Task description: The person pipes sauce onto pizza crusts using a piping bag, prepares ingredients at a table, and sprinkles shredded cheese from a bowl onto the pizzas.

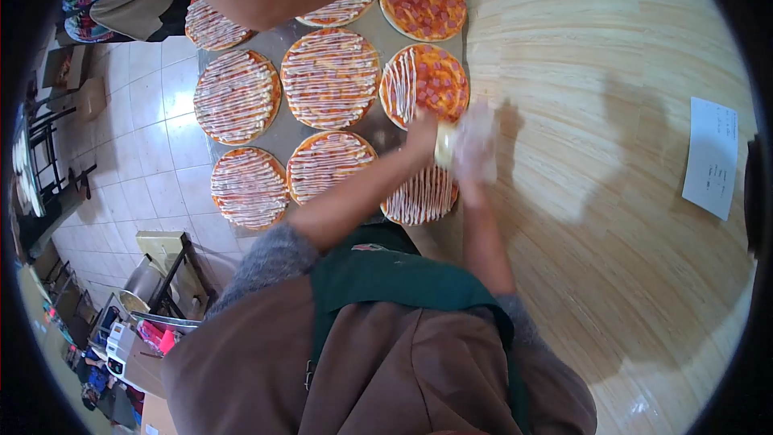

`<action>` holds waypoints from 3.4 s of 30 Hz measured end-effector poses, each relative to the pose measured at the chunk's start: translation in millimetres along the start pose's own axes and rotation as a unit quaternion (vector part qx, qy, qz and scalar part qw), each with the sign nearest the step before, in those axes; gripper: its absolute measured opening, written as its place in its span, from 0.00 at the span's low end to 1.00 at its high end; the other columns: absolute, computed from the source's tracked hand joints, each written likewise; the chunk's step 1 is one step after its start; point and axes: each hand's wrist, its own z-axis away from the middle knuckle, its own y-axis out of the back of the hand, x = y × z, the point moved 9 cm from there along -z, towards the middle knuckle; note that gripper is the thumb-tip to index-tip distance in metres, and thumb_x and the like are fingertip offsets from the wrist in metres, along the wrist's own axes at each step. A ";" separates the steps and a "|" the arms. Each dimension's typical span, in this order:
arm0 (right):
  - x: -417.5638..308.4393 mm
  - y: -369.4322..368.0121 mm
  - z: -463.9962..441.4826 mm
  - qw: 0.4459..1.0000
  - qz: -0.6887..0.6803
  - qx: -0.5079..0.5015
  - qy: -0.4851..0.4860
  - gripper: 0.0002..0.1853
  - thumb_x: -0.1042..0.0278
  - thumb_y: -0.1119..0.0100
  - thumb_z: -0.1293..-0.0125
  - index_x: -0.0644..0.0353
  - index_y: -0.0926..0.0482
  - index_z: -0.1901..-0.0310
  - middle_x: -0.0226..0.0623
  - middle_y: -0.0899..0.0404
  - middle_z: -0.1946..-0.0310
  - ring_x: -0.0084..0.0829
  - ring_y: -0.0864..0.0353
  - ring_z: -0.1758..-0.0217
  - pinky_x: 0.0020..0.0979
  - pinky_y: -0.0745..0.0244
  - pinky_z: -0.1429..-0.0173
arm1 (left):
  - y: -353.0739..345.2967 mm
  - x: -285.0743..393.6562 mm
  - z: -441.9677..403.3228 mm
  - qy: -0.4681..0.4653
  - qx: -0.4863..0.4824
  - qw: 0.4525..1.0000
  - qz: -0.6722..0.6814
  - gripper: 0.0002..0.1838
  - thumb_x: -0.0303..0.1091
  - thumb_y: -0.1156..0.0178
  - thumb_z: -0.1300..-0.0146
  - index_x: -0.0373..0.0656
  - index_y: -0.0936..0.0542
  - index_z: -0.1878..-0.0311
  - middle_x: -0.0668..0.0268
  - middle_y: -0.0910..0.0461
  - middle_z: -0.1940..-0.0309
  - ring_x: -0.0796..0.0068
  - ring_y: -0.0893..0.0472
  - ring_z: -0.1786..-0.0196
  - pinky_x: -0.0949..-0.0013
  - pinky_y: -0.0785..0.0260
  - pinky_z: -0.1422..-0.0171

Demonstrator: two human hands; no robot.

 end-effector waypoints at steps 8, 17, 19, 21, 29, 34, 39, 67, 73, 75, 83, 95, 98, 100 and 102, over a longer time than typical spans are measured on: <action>-18.1 -7.2 -103.2 0.959 0.157 -0.115 -0.208 0.14 0.70 0.50 0.41 0.59 0.25 0.53 0.40 0.22 0.56 0.35 0.25 0.51 0.35 0.30 0.45 | -27.7 79.0 -61.8 -0.029 0.026 0.997 0.069 0.22 0.44 0.52 0.35 0.26 0.27 0.62 0.52 0.22 0.69 0.66 0.21 0.71 0.59 0.32 0.69; -25.6 8.2 -52.4 0.964 0.153 -0.158 -0.149 0.23 0.63 0.57 0.34 0.61 0.37 0.39 0.45 0.37 0.40 0.42 0.35 0.39 0.39 0.42 0.36 | -20.1 -3.5 1.2 0.016 -0.020 0.992 0.124 0.20 0.42 0.56 0.34 0.29 0.28 0.59 0.52 0.22 0.69 0.63 0.19 0.70 0.59 0.28 0.67; -14.6 2.1 -81.6 0.960 0.110 -0.145 -0.214 0.22 0.61 0.58 0.34 0.61 0.37 0.40 0.46 0.38 0.40 0.43 0.36 0.40 0.40 0.44 0.35 | -34.6 73.8 -10.7 -0.097 -0.021 0.991 -0.094 0.20 0.43 0.57 0.35 0.30 0.28 0.61 0.53 0.22 0.71 0.64 0.20 0.72 0.59 0.29 0.68; -25.1 11.5 -99.3 0.982 0.150 -0.011 -0.116 0.16 0.63 0.55 0.35 0.61 0.32 0.49 0.41 0.32 0.54 0.39 0.30 0.51 0.39 0.36 0.46 | -32.6 82.0 -58.8 -0.043 0.008 0.999 -0.009 0.20 0.41 0.57 0.36 0.30 0.27 0.59 0.52 0.22 0.69 0.62 0.20 0.67 0.58 0.29 0.64; -6.0 28.7 -40.0 0.914 0.105 -0.098 -0.379 0.21 0.58 0.57 0.33 0.62 0.28 0.45 0.50 0.26 0.51 0.43 0.29 0.44 0.44 0.41 0.37 | -22.0 -8.9 -18.6 -0.106 -0.062 0.988 -0.096 0.20 0.40 0.61 0.35 0.31 0.26 0.58 0.51 0.22 0.66 0.62 0.20 0.67 0.58 0.29 0.65; 5.7 -9.8 -103.6 0.877 0.353 -0.246 -0.215 0.20 0.61 0.54 0.36 0.64 0.28 0.47 0.48 0.26 0.50 0.39 0.29 0.44 0.41 0.37 0.39 | -53.7 29.7 -105.9 -0.005 -0.112 0.989 0.093 0.15 0.40 0.58 0.35 0.39 0.26 0.62 0.56 0.22 0.71 0.61 0.20 0.71 0.55 0.26 0.67; -23.8 40.1 -33.2 0.988 0.061 -0.048 -0.131 0.23 0.61 0.57 0.34 0.61 0.34 0.39 0.41 0.31 0.41 0.40 0.33 0.40 0.40 0.42 0.35 | -27.9 -47.1 -37.8 0.009 -0.038 0.998 0.058 0.22 0.43 0.63 0.32 0.33 0.26 0.56 0.51 0.22 0.63 0.58 0.20 0.62 0.58 0.29 0.57; -0.5 40.5 -25.5 0.959 0.037 -0.128 -0.252 0.25 0.71 0.55 0.36 0.66 0.40 0.37 0.46 0.33 0.42 0.41 0.34 0.39 0.37 0.43 0.34 | -64.2 -57.8 4.5 0.117 -0.088 0.944 0.297 0.15 0.39 0.52 0.36 0.36 0.29 0.57 0.57 0.23 0.71 0.63 0.21 0.69 0.59 0.27 0.66; -16.6 41.7 -40.6 0.961 0.244 -0.119 -0.055 0.28 0.72 0.57 0.36 0.68 0.47 0.34 0.49 0.42 0.35 0.42 0.42 0.33 0.36 0.50 0.30 | -91.7 -35.5 -4.8 0.100 -0.171 0.924 0.327 0.16 0.39 0.40 0.42 0.35 0.29 0.61 0.60 0.24 0.73 0.66 0.22 0.73 0.62 0.28 0.69; -30.7 40.8 -42.4 0.907 0.407 -0.088 0.068 0.28 0.71 0.57 0.36 0.68 0.46 0.34 0.50 0.42 0.36 0.43 0.41 0.34 0.37 0.49 0.31 | -89.4 -35.9 -11.9 0.101 -0.147 0.932 0.316 0.17 0.40 0.40 0.42 0.34 0.28 0.60 0.60 0.23 0.72 0.68 0.22 0.73 0.63 0.28 0.70; -20.2 47.5 -142.3 0.931 0.267 -0.122 -0.215 0.25 0.66 0.57 0.37 0.66 0.39 0.39 0.47 0.35 0.41 0.39 0.34 0.40 0.38 0.41 0.36 | -86.0 44.5 -55.8 -0.030 -0.009 0.979 0.201 0.21 0.46 0.43 0.40 0.31 0.25 0.61 0.57 0.22 0.69 0.67 0.21 0.71 0.61 0.30 0.69; -27.2 50.3 -118.3 0.915 0.383 -0.109 -0.068 0.21 0.63 0.56 0.38 0.63 0.31 0.45 0.45 0.31 0.46 0.38 0.30 0.49 0.35 0.33 0.45 | -94.3 11.1 -63.0 0.040 -0.044 0.988 0.142 0.17 0.38 0.47 0.40 0.29 0.26 0.59 0.56 0.21 0.69 0.64 0.20 0.70 0.62 0.29 0.69; 4.1 40.2 -127.3 0.953 0.237 -0.092 -0.164 0.19 0.64 0.54 0.38 0.63 0.30 0.47 0.44 0.29 0.51 0.39 0.28 0.52 0.36 0.32 0.48 | -102.8 13.8 -90.2 0.034 -0.083 0.988 0.125 0.17 0.39 0.46 0.41 0.30 0.25 0.62 0.57 0.21 0.70 0.64 0.20 0.71 0.62 0.29 0.70; -12.5 52.0 -95.2 0.971 0.237 -0.012 -0.038 0.18 0.64 0.53 0.39 0.63 0.29 0.49 0.44 0.27 0.54 0.39 0.27 0.54 0.36 0.31 0.49 | -96.8 -26.9 -77.5 0.039 -0.086 0.988 0.125 0.16 0.39 0.45 0.41 0.31 0.24 0.63 0.57 0.22 0.71 0.65 0.20 0.72 0.61 0.30 0.71; -22.4 68.3 -63.2 0.990 0.121 0.066 -0.004 0.16 0.65 0.52 0.39 0.62 0.28 0.51 0.44 0.26 0.57 0.39 0.27 0.56 0.36 0.30 0.51 | -86.2 -71.2 -68.7 0.040 -0.055 0.985 0.158 0.16 0.40 0.44 0.42 0.32 0.24 0.65 0.58 0.22 0.72 0.65 0.21 0.73 0.61 0.30 0.72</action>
